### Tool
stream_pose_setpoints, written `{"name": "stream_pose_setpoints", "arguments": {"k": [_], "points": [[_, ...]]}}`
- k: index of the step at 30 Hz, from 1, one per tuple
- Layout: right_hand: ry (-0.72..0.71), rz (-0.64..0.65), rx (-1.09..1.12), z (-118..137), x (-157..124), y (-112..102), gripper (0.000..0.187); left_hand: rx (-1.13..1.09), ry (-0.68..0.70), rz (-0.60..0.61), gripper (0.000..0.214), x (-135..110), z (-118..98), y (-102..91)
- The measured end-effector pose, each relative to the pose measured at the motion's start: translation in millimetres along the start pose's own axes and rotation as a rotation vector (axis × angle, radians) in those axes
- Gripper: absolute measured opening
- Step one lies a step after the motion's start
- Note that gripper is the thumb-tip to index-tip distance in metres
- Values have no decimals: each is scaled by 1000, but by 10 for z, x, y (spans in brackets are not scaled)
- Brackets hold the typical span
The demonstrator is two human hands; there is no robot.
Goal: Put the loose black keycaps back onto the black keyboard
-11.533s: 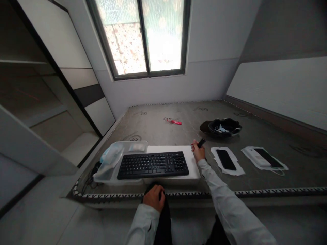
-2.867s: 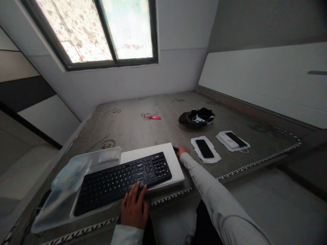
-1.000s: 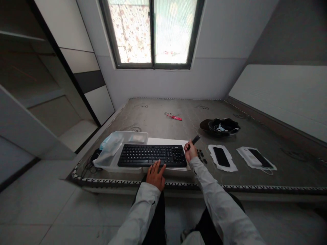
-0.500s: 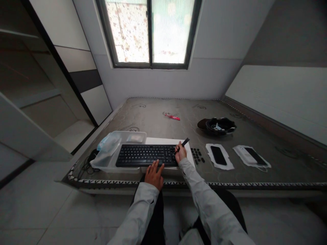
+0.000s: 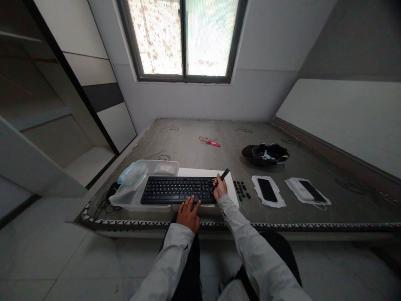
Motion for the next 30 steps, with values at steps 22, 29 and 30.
{"name": "stream_pose_setpoints", "arguments": {"k": [22,29,30], "points": [[-82,-90,-180,-27,16,29,38,-40,25,54,67,-19,-16,-39],[-79,-116,-73,-36,-57,-46,36,-14,4,38,66,-22,8,-19],[-83,-131,-59,-33,-79,-69,36,-11,10,37,66,-23,6,-19]]}}
Point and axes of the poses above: each hand's wrist, its own x-axis towards the middle knuckle, its own y-axis out of the palm, z = x × y, the point moved 9 cm from there along x, towards the middle knuckle, and after that the axes turned 9 degrees about z, right-handed, at the moved point
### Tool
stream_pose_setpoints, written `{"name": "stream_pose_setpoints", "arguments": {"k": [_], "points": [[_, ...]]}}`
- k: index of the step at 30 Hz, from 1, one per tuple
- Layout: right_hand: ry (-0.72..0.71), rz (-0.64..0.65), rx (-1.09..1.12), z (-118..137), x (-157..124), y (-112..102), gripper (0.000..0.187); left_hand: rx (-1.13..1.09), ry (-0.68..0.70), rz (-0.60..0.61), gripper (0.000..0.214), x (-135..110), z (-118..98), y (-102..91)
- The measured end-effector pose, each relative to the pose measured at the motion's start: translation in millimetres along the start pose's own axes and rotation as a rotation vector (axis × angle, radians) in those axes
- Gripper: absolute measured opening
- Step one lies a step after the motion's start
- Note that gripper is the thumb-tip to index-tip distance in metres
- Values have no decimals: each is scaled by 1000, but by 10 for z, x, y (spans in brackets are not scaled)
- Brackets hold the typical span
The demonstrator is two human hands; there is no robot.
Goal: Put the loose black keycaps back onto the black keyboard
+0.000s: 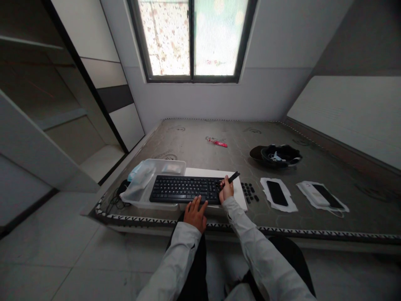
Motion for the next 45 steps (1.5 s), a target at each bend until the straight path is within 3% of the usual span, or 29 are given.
{"name": "stream_pose_setpoints", "arguments": {"k": [10,15,19,26,34,45], "points": [[58,12,65,2,-20,-69,38,-30,24,10,65,-3,-4,-13],[148,103,158,-77,0,34,29,-14,19,-16,66,1,-1,-14],[162,170,105,-95,30,120,26,-19,25,-5,66,5,-3,-1],[221,85,127,-123,121,121,21,-23,26,0,65,8,-4,-7],[286,105,175,-107,157,53,22,-20,12,-10,65,10,6,11],[223,241,55,-34,142,53,22,-19,11,0,65,9,13,-3]]}}
Point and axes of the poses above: each hand's wrist, its own x-axis towards the middle knuckle, its own y-axis out of the palm, z = x × y, the point moved 9 cm from there along x, towards the middle knuckle, and after that the axes turned 9 degrees about z, right-handed, at the moved point
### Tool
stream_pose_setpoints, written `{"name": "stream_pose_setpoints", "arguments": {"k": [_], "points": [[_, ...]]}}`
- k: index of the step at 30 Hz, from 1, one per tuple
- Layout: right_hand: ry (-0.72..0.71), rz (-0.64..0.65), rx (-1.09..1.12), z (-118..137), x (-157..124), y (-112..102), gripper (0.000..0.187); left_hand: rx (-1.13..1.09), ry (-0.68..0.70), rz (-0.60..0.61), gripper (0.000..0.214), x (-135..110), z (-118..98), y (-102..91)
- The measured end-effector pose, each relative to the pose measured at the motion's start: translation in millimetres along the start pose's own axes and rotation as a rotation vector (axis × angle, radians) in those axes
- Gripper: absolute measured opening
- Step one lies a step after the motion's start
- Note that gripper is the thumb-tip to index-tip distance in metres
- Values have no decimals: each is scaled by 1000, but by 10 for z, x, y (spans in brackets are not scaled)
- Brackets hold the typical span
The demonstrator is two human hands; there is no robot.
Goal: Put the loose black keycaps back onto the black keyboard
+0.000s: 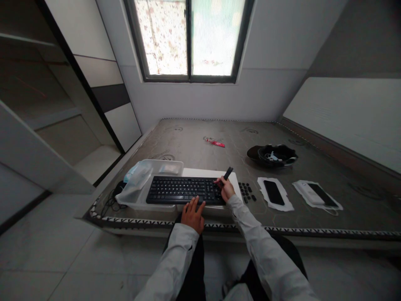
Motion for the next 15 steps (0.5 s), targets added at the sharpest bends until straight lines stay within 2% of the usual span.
{"name": "stream_pose_setpoints", "arguments": {"k": [4,7,11,15], "points": [[24,66,59,-80,-54,27,28,-8,8,-3,66,0,4,8],[-11,102,54,-107,-107,89,30,-11,12,-8,66,-5,1,0],[-73,102,66,-51,-124,136,29,-4,-1,-14,67,-3,0,4],[-105,87,70,52,-91,91,28,-3,-9,-5,67,5,6,29]]}}
Point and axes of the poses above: each hand's wrist, its own x-axis towards the middle knuckle, its own y-axis out of the palm, z = x × y, the point moved 9 cm from there along x, towards the middle knuckle, and after that the axes turned 9 degrees about z, right-handed, at the moved point
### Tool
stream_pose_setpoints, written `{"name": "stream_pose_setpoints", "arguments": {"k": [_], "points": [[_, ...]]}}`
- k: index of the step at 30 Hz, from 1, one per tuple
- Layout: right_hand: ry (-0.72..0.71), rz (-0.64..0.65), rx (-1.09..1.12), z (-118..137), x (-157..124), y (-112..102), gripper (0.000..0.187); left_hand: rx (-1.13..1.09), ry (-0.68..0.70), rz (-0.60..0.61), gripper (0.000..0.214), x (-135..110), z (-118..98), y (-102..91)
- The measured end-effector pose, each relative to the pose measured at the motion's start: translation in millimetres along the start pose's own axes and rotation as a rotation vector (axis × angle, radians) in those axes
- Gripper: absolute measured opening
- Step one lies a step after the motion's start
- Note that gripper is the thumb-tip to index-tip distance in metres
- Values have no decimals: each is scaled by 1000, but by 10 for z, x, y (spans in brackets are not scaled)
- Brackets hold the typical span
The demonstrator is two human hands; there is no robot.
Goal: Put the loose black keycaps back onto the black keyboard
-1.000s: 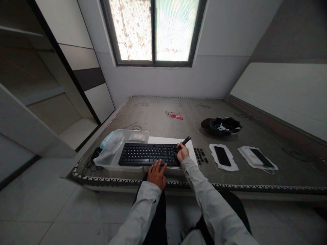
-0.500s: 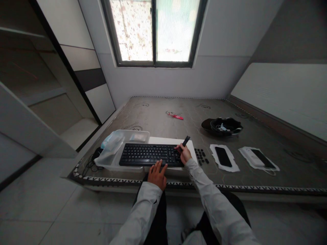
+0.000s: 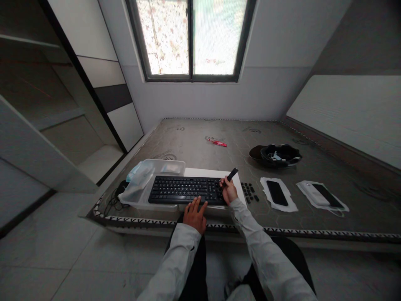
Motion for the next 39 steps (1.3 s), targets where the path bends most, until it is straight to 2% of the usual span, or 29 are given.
{"name": "stream_pose_setpoints", "arguments": {"k": [5,10,18,22,35,39], "points": [[-1,-9,-136,51,26,-105,28,-4,15,-1,66,-8,-1,-12],[-32,-57,-105,29,40,-170,28,2,26,-7,66,-16,-8,-25],[-36,-113,-74,-83,24,-101,30,-20,32,4,66,-10,-14,-30],[-41,-110,-150,-76,20,-60,29,-17,7,1,66,-2,-8,-15],[-79,-234,-223,-142,8,-85,32,-9,-12,4,67,0,5,4],[-63,-234,-220,-173,28,-100,34,-11,-17,0,67,4,1,0]]}}
Point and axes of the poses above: each hand's wrist, its own x-axis towards the middle knuckle, its own y-axis out of the palm, z = x × y, the point moved 9 cm from there along x, towards the middle knuckle, and after that the axes turned 9 degrees about z, right-handed, at the moved point
